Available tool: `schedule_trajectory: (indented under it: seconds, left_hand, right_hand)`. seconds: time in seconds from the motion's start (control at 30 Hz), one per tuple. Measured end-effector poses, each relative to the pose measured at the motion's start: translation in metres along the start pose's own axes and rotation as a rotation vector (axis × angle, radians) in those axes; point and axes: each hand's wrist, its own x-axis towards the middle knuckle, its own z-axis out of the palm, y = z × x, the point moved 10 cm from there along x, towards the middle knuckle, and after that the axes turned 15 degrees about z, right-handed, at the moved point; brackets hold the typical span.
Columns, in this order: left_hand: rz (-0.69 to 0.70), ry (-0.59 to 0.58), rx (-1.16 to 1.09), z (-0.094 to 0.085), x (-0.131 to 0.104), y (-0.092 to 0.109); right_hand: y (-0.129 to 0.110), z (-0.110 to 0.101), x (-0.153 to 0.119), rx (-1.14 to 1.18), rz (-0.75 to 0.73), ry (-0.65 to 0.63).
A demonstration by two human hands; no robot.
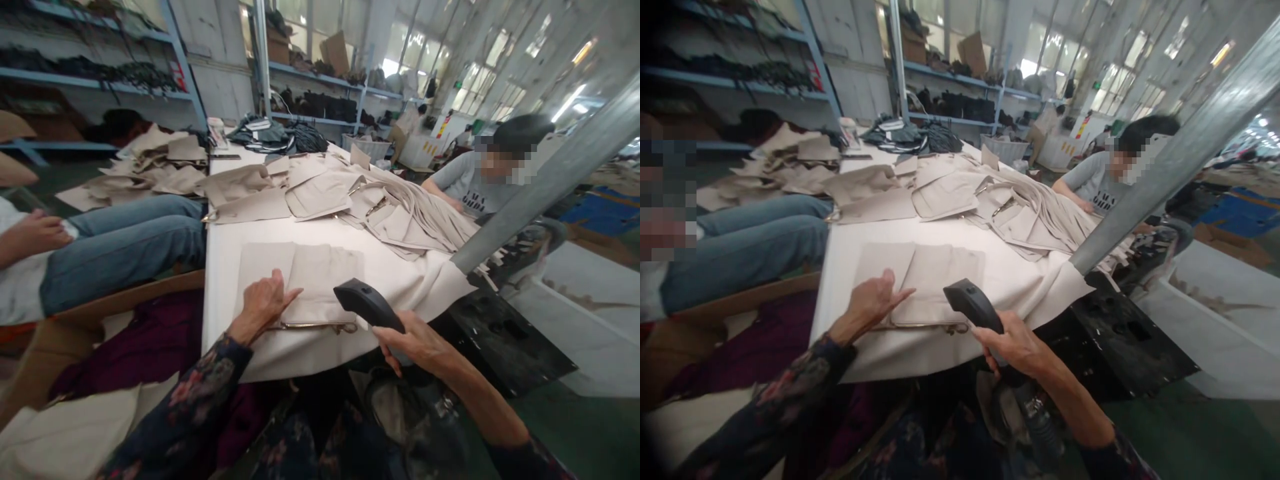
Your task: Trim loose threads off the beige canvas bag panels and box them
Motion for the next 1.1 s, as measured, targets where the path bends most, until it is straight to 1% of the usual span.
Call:
schedule_trajectory:
  seconds: [0.03, 0.1, 0.2, 0.27, 0.37, 0.47, 0.53, 0.63, 0.67, 0.73, 0.83, 0.9, 1.0, 1.1]
  left_hand:
    - [-0.045, -0.007, -0.092, 0.002, 0.004, -0.013]
    - [-0.079, -0.033, -0.272, 0.011, 0.007, -0.030]
    - [-0.118, -0.087, -0.483, 0.024, 0.001, -0.041]
    - [-0.161, -0.089, -0.646, 0.030, -0.008, -0.044]
    - [-0.204, -0.039, -0.861, 0.036, -0.019, -0.044]
    - [-0.206, -0.009, -1.012, 0.042, -0.023, -0.041]
    - [-0.197, -0.009, -1.098, 0.045, -0.024, -0.039]
    - [-0.193, -0.003, -1.287, 0.048, -0.025, -0.037]
    - [-0.198, 0.008, -1.346, 0.048, -0.025, -0.038]
    - [-0.214, 0.049, -1.419, 0.045, -0.025, -0.041]
    - [-0.229, 0.088, -1.460, 0.042, -0.024, -0.043]
    - [-0.205, 0.051, -1.455, 0.042, -0.024, -0.037]
    - [-0.161, -0.024, -1.443, 0.045, -0.023, -0.024]
    - [-0.165, 0.003, -1.481, 0.045, -0.024, -0.022]
  right_hand:
    - [0.002, 0.007, -0.002, 0.000, 0.008, -0.019]
    - [0.004, 0.020, -0.002, 0.005, 0.017, -0.063]
    - [-0.002, 0.039, -0.001, 0.010, 0.011, -0.130]
    - [-0.009, 0.051, 0.002, 0.025, 0.013, -0.171]
    - [-0.019, 0.071, 0.010, 0.045, 0.022, -0.230]
    - [-0.028, 0.087, 0.025, 0.052, 0.039, -0.264]
    - [-0.039, 0.094, 0.036, 0.060, 0.019, -0.282]
    - [-0.057, 0.095, 0.047, 0.055, -0.031, -0.276]
    - [-0.060, 0.095, 0.048, 0.044, -0.035, -0.273]
    - [-0.059, 0.094, 0.044, 0.027, -0.011, -0.278]
    - [-0.049, 0.095, 0.032, 0.009, 0.019, -0.290]
    - [-0.044, 0.094, 0.030, -0.001, 0.015, -0.274]
    - [-0.047, 0.088, 0.043, 0.004, -0.014, -0.227]
    - [-0.051, 0.071, 0.058, 0.030, -0.036, -0.163]
